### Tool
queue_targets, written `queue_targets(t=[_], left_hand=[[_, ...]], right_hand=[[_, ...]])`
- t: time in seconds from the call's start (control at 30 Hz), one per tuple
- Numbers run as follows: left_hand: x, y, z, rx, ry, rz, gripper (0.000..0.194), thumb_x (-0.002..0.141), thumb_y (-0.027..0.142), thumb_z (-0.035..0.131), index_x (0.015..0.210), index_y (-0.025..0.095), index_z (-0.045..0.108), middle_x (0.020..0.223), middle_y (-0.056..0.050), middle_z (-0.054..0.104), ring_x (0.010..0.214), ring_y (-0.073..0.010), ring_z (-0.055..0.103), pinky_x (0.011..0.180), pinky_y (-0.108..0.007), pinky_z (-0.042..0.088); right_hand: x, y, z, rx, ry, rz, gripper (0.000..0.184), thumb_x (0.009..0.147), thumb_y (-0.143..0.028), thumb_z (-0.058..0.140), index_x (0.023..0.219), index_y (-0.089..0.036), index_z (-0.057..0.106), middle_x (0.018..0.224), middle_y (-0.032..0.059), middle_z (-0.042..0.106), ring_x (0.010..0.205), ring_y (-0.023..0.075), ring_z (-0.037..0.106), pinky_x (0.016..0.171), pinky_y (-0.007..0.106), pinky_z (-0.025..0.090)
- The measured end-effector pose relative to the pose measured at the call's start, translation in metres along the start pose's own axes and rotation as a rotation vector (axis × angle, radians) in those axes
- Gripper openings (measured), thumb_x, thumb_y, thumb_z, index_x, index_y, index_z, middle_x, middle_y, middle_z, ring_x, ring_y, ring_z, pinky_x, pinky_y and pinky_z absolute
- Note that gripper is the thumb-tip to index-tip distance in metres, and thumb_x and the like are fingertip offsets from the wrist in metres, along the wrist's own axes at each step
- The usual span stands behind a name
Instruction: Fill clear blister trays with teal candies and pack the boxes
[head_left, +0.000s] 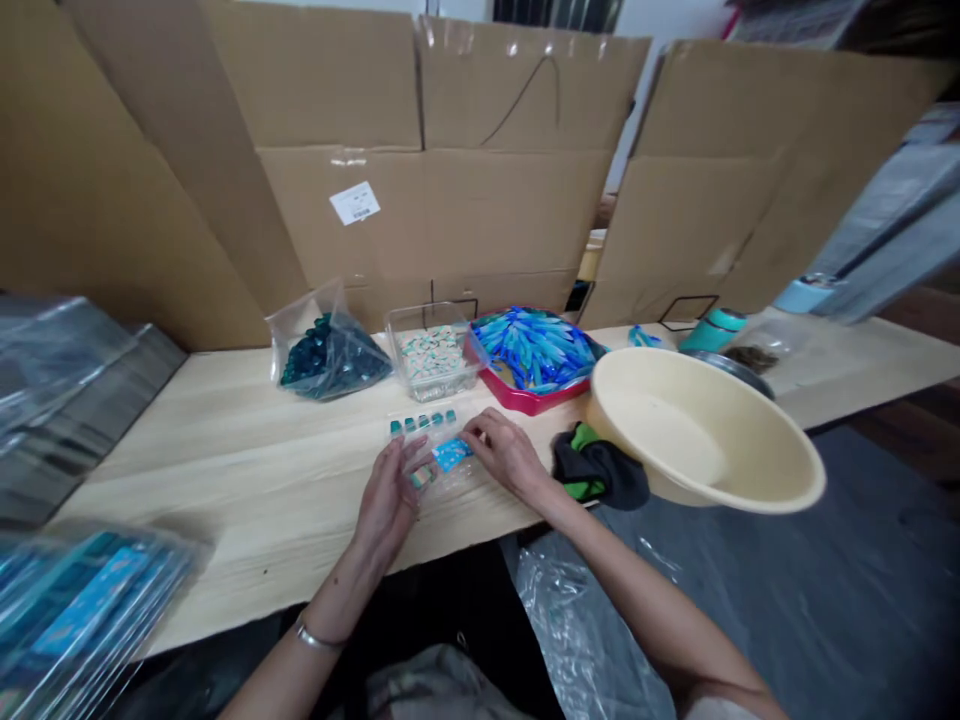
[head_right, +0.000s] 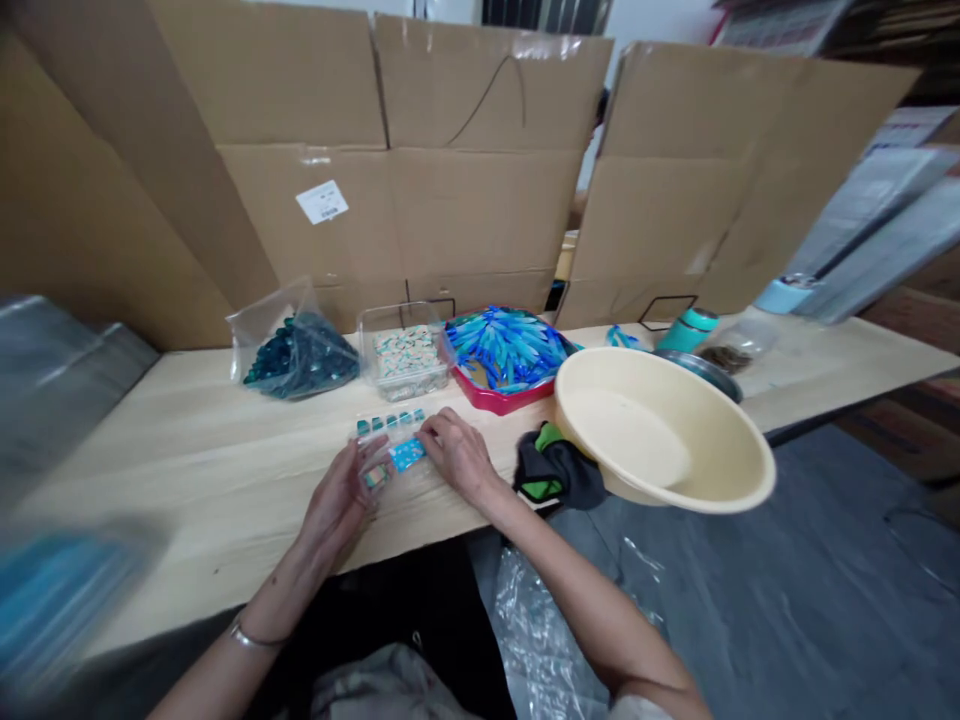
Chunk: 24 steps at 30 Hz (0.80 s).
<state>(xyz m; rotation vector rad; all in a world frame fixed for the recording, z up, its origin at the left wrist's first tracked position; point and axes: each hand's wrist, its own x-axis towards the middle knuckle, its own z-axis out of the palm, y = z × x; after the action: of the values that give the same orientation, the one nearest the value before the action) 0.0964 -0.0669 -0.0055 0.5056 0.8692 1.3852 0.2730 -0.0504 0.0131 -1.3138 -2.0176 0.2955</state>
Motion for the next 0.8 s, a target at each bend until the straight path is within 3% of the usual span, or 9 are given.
queue_targets(t=[0.13,0.23,0.3,0.37,0.43,0.5,0.63,0.8], left_hand=[[0.001,0.006,-0.005,-0.013,0.009,0.002,0.020,0.079,0.028,0.062,0.095,0.016,0.058,0.109,-0.013,0.063,0.084,-0.0206,0.065,0.066,-0.031,0.055],[0.002,0.011,-0.011,-0.003,0.028,0.009,0.020,0.080,0.027,0.060,0.097,0.015,0.059,0.112,-0.013,0.062,0.086,-0.0214,0.065,0.066,-0.032,0.055],[0.005,0.015,-0.018,0.008,0.045,0.018,0.019,0.081,0.024,0.059,0.098,0.015,0.060,0.113,-0.013,0.062,0.087,-0.0213,0.065,0.067,-0.033,0.056],[0.007,0.020,-0.026,0.023,0.055,0.011,0.019,0.083,0.022,0.056,0.099,0.014,0.060,0.113,-0.014,0.062,0.087,-0.0206,0.065,0.067,-0.031,0.057],[0.008,0.024,-0.034,0.036,0.056,-0.002,0.019,0.084,0.021,0.053,0.100,0.013,0.061,0.113,-0.014,0.062,0.088,-0.0202,0.065,0.067,-0.030,0.057],[0.007,0.028,-0.040,0.044,0.067,-0.014,0.018,0.084,0.020,0.053,0.099,0.014,0.061,0.113,-0.013,0.063,0.088,-0.0204,0.065,0.068,-0.031,0.057],[0.003,0.032,-0.047,0.061,0.093,-0.039,0.017,0.084,0.020,0.054,0.098,0.015,0.062,0.113,-0.013,0.063,0.091,-0.0215,0.065,0.070,-0.032,0.057],[0.006,0.033,-0.052,0.080,0.105,-0.060,0.017,0.084,0.019,0.053,0.098,0.014,0.061,0.110,-0.014,0.064,0.089,-0.0216,0.066,0.068,-0.031,0.057]], right_hand=[[0.001,-0.013,0.003,0.009,-0.148,-0.143,0.019,0.083,-0.037,0.058,0.087,-0.020,0.065,0.087,0.0036,0.058,0.080,0.0135,0.056,0.066,0.022,0.042],[0.010,-0.013,-0.006,-0.152,-0.171,-0.122,0.025,0.089,-0.035,0.048,0.083,-0.019,0.066,0.087,0.0054,0.060,0.084,0.0145,0.057,0.069,0.023,0.042],[0.028,0.004,-0.019,-0.301,-0.080,0.043,0.027,0.092,-0.030,0.041,0.091,-0.018,0.065,0.093,0.0088,0.062,0.088,0.0164,0.058,0.073,0.024,0.043],[0.051,0.032,-0.034,-0.466,-0.037,0.315,0.027,0.092,-0.022,0.040,0.099,-0.015,0.064,0.101,0.0142,0.062,0.093,0.0201,0.058,0.076,0.027,0.043],[0.073,0.064,-0.044,-0.554,-0.125,0.577,0.024,0.087,-0.013,0.045,0.100,-0.010,0.065,0.103,0.0191,0.063,0.097,0.0237,0.059,0.077,0.030,0.044],[0.090,0.091,-0.047,-0.550,-0.188,0.670,0.018,0.081,-0.008,0.053,0.090,-0.006,0.068,0.095,0.0206,0.066,0.093,0.0252,0.061,0.076,0.030,0.045],[0.104,0.121,-0.039,-0.483,-0.186,0.639,0.014,0.078,-0.006,0.056,0.081,-0.001,0.068,0.083,0.0198,0.067,0.085,0.0218,0.064,0.074,0.029,0.044],[0.099,0.126,-0.048,-0.397,-0.082,0.460,0.025,0.077,-0.019,0.062,0.100,-0.010,0.066,0.091,0.0116,0.068,0.085,0.0189,0.062,0.075,0.027,0.045]])
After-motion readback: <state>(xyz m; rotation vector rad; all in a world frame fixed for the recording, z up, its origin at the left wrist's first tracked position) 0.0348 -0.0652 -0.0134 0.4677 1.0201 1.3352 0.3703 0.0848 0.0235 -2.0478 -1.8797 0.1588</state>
